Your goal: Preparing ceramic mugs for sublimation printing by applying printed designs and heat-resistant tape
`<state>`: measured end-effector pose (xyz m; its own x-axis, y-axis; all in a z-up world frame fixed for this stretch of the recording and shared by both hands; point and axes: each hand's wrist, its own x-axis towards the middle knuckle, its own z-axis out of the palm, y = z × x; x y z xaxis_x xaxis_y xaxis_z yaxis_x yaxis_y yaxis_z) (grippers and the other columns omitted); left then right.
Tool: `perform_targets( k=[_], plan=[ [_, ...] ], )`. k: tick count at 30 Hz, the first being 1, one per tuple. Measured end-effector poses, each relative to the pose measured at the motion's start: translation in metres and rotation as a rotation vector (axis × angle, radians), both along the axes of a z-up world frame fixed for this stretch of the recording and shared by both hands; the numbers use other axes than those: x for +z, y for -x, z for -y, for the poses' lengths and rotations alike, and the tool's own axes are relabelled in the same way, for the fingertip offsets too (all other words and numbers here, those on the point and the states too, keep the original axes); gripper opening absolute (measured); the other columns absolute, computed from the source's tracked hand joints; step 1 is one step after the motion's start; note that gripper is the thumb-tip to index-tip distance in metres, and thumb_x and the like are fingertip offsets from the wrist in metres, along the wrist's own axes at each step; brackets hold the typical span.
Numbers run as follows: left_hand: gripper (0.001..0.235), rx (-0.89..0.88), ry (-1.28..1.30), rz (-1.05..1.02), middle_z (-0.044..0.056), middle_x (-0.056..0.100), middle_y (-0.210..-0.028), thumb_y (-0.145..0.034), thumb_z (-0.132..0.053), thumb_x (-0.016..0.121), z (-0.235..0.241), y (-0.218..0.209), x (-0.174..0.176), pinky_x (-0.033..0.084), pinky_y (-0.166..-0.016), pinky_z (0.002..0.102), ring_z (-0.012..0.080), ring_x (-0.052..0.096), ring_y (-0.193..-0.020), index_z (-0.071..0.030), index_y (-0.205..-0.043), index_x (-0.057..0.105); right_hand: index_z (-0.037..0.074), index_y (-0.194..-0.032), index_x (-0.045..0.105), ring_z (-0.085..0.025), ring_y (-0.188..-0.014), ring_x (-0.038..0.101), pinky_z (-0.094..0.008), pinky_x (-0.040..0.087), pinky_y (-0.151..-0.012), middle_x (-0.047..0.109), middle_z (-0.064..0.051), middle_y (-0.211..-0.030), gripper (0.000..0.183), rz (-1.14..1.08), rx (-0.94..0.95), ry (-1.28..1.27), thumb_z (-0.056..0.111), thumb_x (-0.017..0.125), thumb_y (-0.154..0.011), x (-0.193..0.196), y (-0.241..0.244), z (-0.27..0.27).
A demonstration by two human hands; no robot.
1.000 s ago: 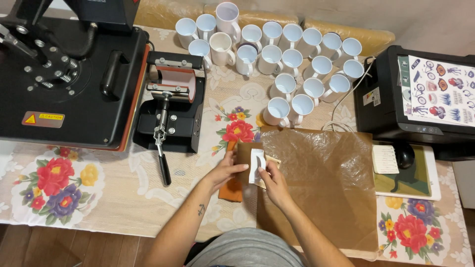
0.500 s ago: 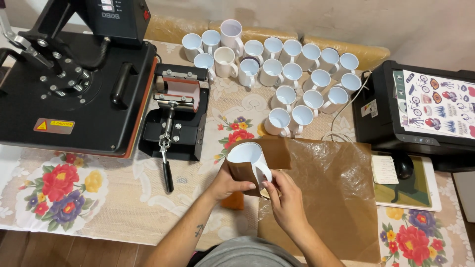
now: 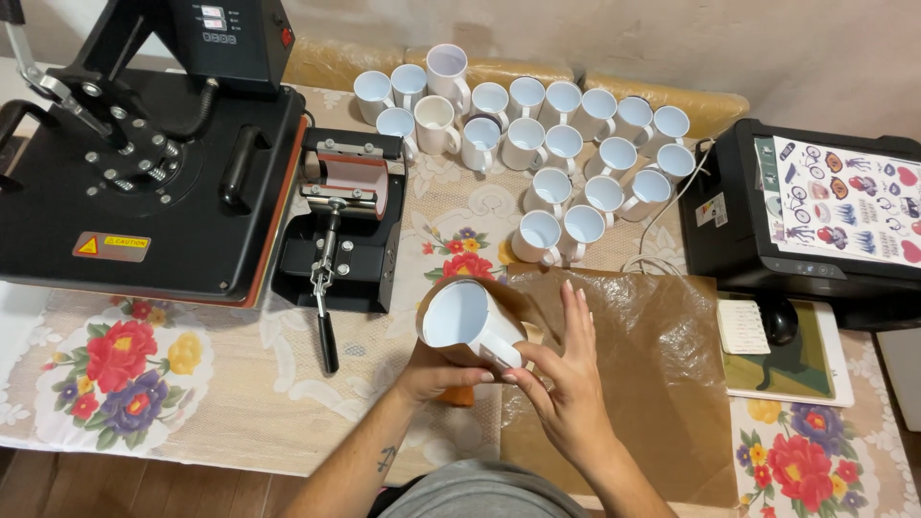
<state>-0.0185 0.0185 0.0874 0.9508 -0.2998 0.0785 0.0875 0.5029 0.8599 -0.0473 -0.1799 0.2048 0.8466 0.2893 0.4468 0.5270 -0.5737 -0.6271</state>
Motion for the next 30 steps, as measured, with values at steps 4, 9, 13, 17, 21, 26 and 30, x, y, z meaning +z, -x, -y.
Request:
perform_targets(
  k=[4, 9, 13, 17, 21, 26, 30],
  plan=[
    [0.042, -0.019, -0.118, 0.020, 0.012, 0.077, -0.105, -0.067, -0.003, 0.090, -0.006, 0.003, -0.011, 0.058, -0.098, 0.036, 0.0205, 0.071, -0.103, -0.003, -0.106, 0.074, 0.012, -0.099, 0.069, -0.042, -0.137, 0.051, -0.048, 0.049, -0.098, 0.023, -0.028, -0.163, 0.025, -0.090, 0.051, -0.082, 0.034, 0.060, -0.095, 0.005, 0.008, -0.001],
    [0.081, -0.003, -0.193, -0.171, 0.012, 0.064, -0.133, -0.062, 0.011, 0.086, 0.001, 0.007, -0.007, 0.051, -0.111, 0.038, 0.0209, 0.058, -0.125, -0.002, -0.135, 0.053, 0.004, -0.109, 0.068, -0.031, -0.118, 0.066, -0.037, 0.053, -0.101, 0.064, -0.017, -0.131, 0.021, 0.065, -0.006, -0.063, 0.019, 0.060, -0.097, 0.007, 0.014, -0.006],
    [0.063, -0.459, 0.883, -0.568, 0.029, 0.017, -0.162, -0.097, 0.019, 0.045, 0.005, 0.005, -0.032, 0.028, -0.121, 0.060, 0.0466, 0.020, -0.148, 0.008, -0.153, 0.018, 0.004, -0.109, 0.069, -0.026, -0.110, 0.068, -0.034, 0.054, -0.097, 0.065, -0.014, -0.123, 0.020, 0.101, -0.039, -0.049, 0.018, 0.058, -0.098, 0.018, 0.018, -0.012],
    [0.032, 0.072, -0.212, -0.110, 0.006, 0.072, -0.094, -0.074, -0.012, 0.087, 0.018, 0.020, 0.010, 0.047, -0.071, 0.028, 0.0129, 0.059, -0.082, -0.006, -0.104, 0.078, 0.001, -0.108, 0.066, -0.026, -0.110, 0.070, -0.035, 0.055, -0.098, 0.070, -0.014, -0.119, 0.020, 0.133, -0.034, -0.054, 0.015, 0.055, -0.099, 0.019, 0.019, -0.015],
    [0.061, 0.014, 0.049, 0.069, 0.020, 0.070, -0.115, -0.078, -0.012, 0.081, 0.014, 0.019, 0.035, 0.060, -0.094, 0.046, 0.0320, 0.068, -0.109, 0.007, -0.129, 0.053, 0.004, -0.108, 0.064, -0.023, -0.108, 0.072, -0.031, 0.057, -0.090, 0.073, -0.011, -0.117, 0.018, 0.112, -0.129, -0.068, 0.018, 0.058, -0.098, 0.015, 0.021, -0.010],
    [0.092, 0.119, 0.004, 0.112, 0.017, 0.060, -0.129, -0.073, -0.014, 0.084, 0.016, 0.015, 0.050, 0.050, -0.104, 0.041, 0.0272, 0.058, -0.122, 0.001, -0.148, 0.032, 0.003, -0.103, 0.065, -0.023, -0.105, 0.074, -0.030, 0.058, -0.090, 0.074, -0.012, -0.114, 0.018, 0.087, -0.135, -0.125, 0.017, 0.067, -0.092, 0.020, 0.019, -0.010],
    [0.104, 0.155, 0.101, 0.033, 0.020, 0.063, -0.127, -0.071, -0.002, 0.086, 0.023, 0.017, 0.045, 0.056, -0.098, 0.042, 0.0268, 0.063, -0.115, -0.004, -0.154, 0.022, 0.004, -0.101, 0.068, -0.023, -0.107, 0.074, -0.032, 0.059, -0.095, 0.074, -0.012, -0.113, 0.031, 0.066, -0.133, -0.186, 0.020, 0.082, -0.079, 0.019, 0.016, -0.013]
  ],
)
